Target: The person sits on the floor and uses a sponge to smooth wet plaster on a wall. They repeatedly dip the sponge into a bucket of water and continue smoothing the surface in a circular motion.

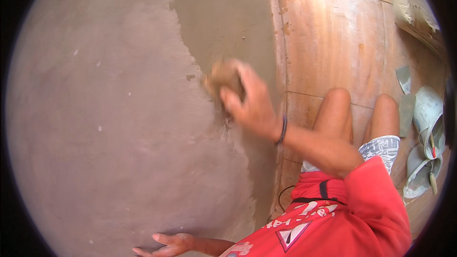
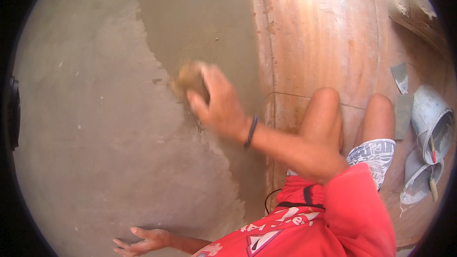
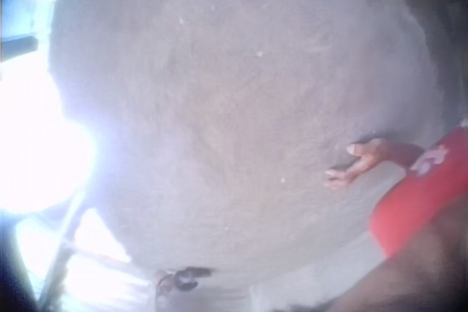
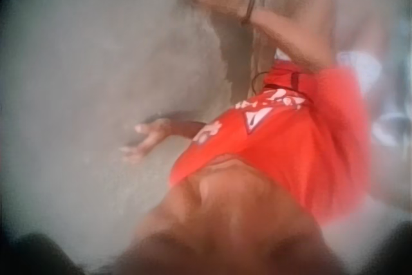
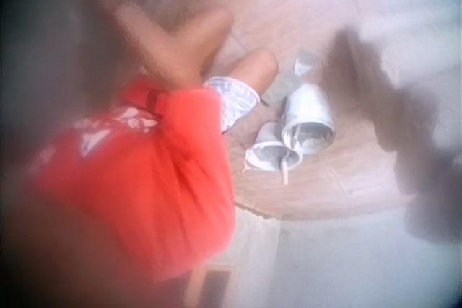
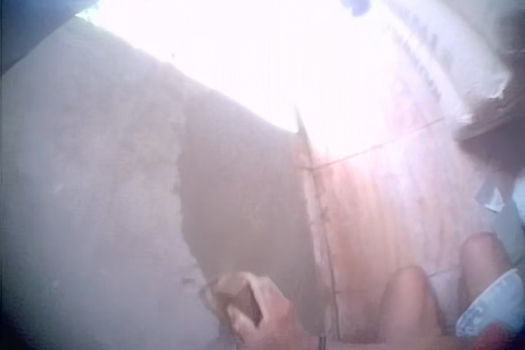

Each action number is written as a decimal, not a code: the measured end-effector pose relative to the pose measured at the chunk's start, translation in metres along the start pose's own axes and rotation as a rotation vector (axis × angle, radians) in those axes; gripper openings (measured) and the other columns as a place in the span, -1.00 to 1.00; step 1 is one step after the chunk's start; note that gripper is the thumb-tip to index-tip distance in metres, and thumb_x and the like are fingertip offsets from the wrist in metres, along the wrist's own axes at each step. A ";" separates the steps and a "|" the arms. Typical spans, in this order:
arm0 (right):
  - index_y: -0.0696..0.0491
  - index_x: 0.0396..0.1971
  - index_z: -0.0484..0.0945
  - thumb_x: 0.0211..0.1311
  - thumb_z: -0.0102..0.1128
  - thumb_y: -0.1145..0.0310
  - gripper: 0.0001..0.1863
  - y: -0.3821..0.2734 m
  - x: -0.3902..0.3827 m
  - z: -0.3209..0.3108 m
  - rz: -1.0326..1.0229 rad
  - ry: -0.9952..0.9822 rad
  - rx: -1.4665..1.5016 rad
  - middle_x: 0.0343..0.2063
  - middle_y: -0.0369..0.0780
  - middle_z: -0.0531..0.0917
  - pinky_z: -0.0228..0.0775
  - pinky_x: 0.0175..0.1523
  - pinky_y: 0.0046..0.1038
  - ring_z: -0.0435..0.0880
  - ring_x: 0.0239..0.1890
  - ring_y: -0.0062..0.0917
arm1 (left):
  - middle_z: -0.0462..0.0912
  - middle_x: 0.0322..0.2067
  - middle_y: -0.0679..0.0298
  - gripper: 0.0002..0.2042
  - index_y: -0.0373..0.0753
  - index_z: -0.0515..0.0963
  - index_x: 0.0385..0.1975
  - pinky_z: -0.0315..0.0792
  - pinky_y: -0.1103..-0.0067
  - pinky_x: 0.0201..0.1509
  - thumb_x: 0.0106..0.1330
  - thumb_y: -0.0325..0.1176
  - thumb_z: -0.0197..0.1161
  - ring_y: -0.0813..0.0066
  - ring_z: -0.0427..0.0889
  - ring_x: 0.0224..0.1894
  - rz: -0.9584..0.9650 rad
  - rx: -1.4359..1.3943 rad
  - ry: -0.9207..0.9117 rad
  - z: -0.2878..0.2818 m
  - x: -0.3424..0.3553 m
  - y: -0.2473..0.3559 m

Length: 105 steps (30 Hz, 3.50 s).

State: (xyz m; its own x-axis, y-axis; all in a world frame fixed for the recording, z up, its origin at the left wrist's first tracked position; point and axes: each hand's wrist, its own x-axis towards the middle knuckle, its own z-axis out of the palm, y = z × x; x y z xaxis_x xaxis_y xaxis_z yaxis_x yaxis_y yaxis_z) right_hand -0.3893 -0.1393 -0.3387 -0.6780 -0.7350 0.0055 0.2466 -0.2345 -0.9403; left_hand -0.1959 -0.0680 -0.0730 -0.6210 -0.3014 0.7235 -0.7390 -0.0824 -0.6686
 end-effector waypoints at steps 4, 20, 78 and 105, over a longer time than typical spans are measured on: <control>0.23 0.13 0.39 0.16 0.23 0.39 -0.48 -0.005 -0.097 -0.014 -0.056 -0.388 -0.015 -0.11 0.08 0.52 0.39 0.10 -0.16 0.50 -0.01 -0.02 | 0.14 0.38 -0.17 -0.30 -0.31 0.31 0.32 -0.05 -0.12 0.43 0.42 0.17 0.07 -0.18 0.09 0.43 -0.043 -0.008 0.002 -0.008 0.004 -0.001; 0.19 0.15 0.41 0.11 0.30 0.40 -0.44 0.002 -0.085 -0.032 -0.037 -0.333 -0.048 -0.13 0.03 0.55 0.43 0.10 -0.21 0.54 -0.06 -0.07 | 0.18 0.37 -0.16 -0.33 -0.31 0.32 0.31 -0.01 -0.10 0.41 0.41 0.11 0.11 -0.18 0.12 0.41 -0.029 -0.037 0.017 -0.004 0.003 0.000; 0.20 0.13 0.45 0.17 0.22 0.38 -0.50 0.046 -0.001 -0.048 0.011 0.131 -0.081 -0.15 -0.01 0.63 0.49 0.02 -0.27 0.62 -0.09 -0.26 | 0.21 0.34 -0.15 -0.30 -0.34 0.31 0.31 0.05 -0.06 0.39 0.44 0.18 0.03 -0.15 0.18 0.38 -0.018 0.012 0.010 0.001 -0.003 -0.001; 0.22 0.18 0.36 0.14 0.24 0.43 -0.43 0.011 0.006 -0.009 -0.073 -0.126 -0.033 -0.07 0.09 0.51 0.39 0.15 -0.14 0.52 0.00 -0.03 | 0.15 0.36 -0.23 -0.34 -0.39 0.29 0.32 0.01 -0.09 0.39 0.46 0.08 0.01 -0.21 0.14 0.38 0.033 0.010 -0.005 0.000 0.001 -0.005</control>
State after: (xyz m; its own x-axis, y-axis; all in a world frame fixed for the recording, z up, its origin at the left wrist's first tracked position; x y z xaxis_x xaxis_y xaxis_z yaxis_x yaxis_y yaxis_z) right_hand -0.3972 -0.1405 -0.3525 -0.6002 -0.7916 0.1148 0.1757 -0.2705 -0.9466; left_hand -0.1934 -0.0676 -0.0690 -0.6437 -0.3090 0.7002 -0.7155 -0.0818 -0.6938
